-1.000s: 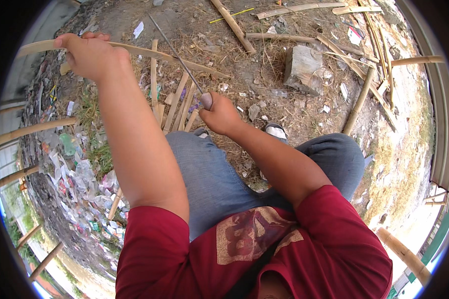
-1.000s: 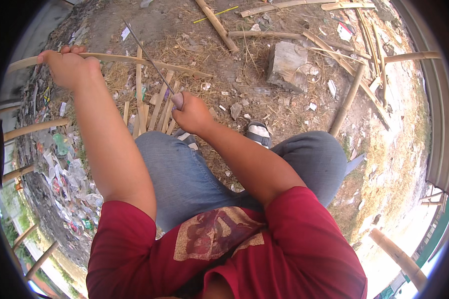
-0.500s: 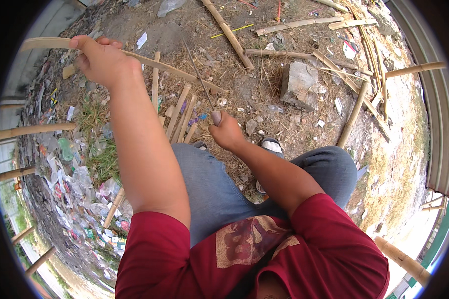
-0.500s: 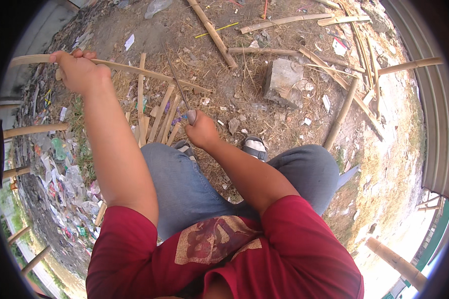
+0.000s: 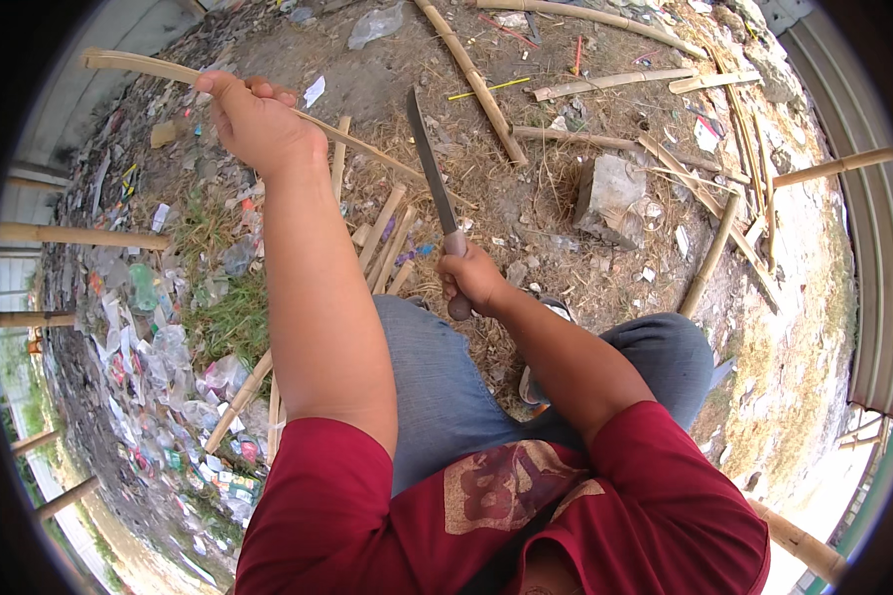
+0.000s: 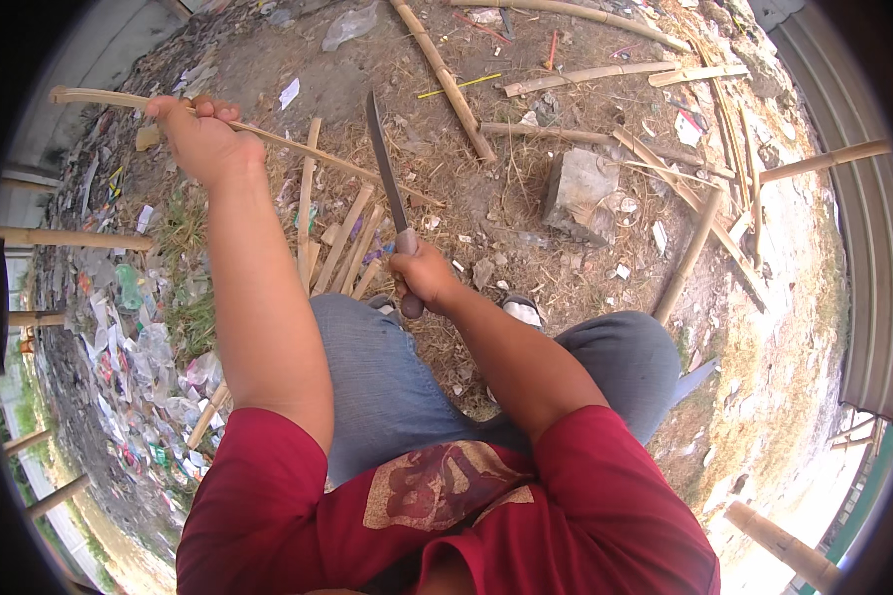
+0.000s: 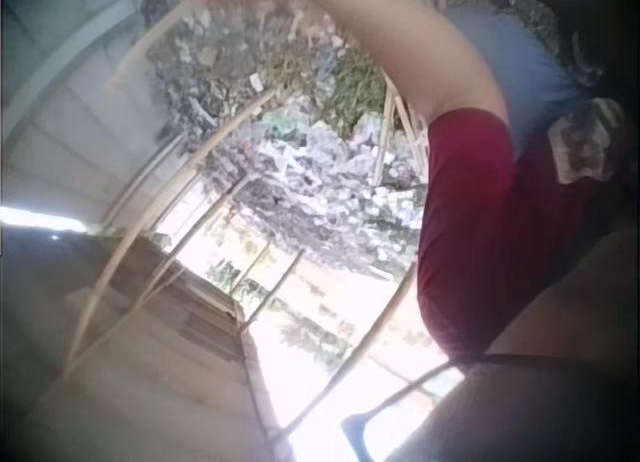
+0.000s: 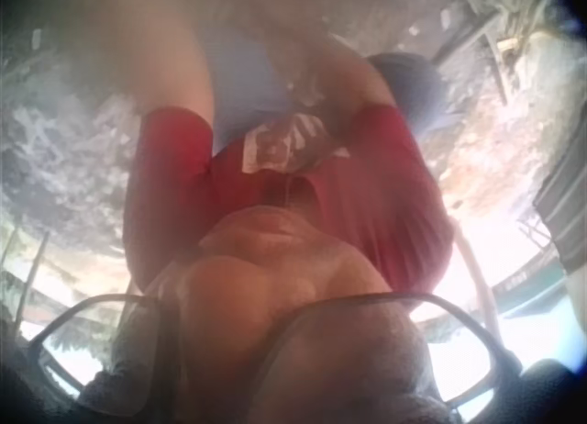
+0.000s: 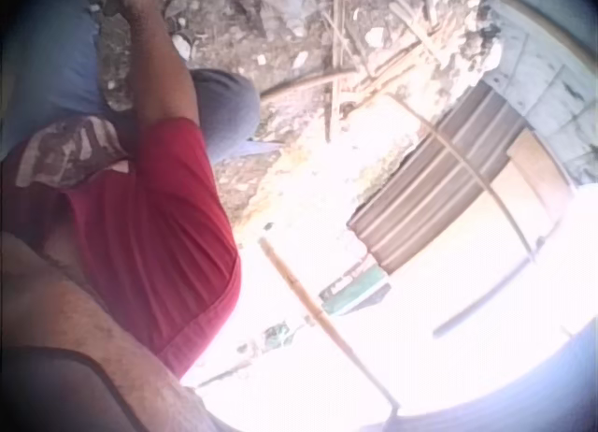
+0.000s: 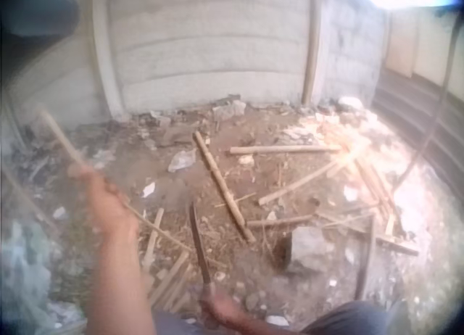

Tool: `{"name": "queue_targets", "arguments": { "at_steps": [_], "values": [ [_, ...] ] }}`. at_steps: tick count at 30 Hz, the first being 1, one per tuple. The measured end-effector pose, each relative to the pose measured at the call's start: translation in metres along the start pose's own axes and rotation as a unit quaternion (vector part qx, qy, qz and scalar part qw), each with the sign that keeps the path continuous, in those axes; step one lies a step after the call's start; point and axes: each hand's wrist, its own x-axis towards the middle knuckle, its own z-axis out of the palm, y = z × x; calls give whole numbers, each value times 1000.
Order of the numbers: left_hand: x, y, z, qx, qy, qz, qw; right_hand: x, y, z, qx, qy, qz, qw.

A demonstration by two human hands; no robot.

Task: The person sits on the ground and uses a machete to sharpen a thin bamboo stick. They hold the stick with their left hand and repeatedly scrape the blade along its length to create a pointed tip. The person occasionally repositions the stick to work on different sections.

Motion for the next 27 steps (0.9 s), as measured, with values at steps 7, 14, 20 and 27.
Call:
{"name": "queue_targets", "arguments": {
  "at_steps": [7,14,20,27],
  "values": [
    [3,1,-6,-18,-9,-9,1000,-12,-40,15,-264,240,-90,930],
    [4,-2,-4,-26,-18,-9,999,-23,-52,35,-121,117,-36,985],
    [-3,-1,-1,-35,-37,0,999,-27,-68,39,-5,-27,-31,999],
    [1,-2,-3,-44,-53,8,998,-22,-42,32,62,29,44,997]
  ]
}}
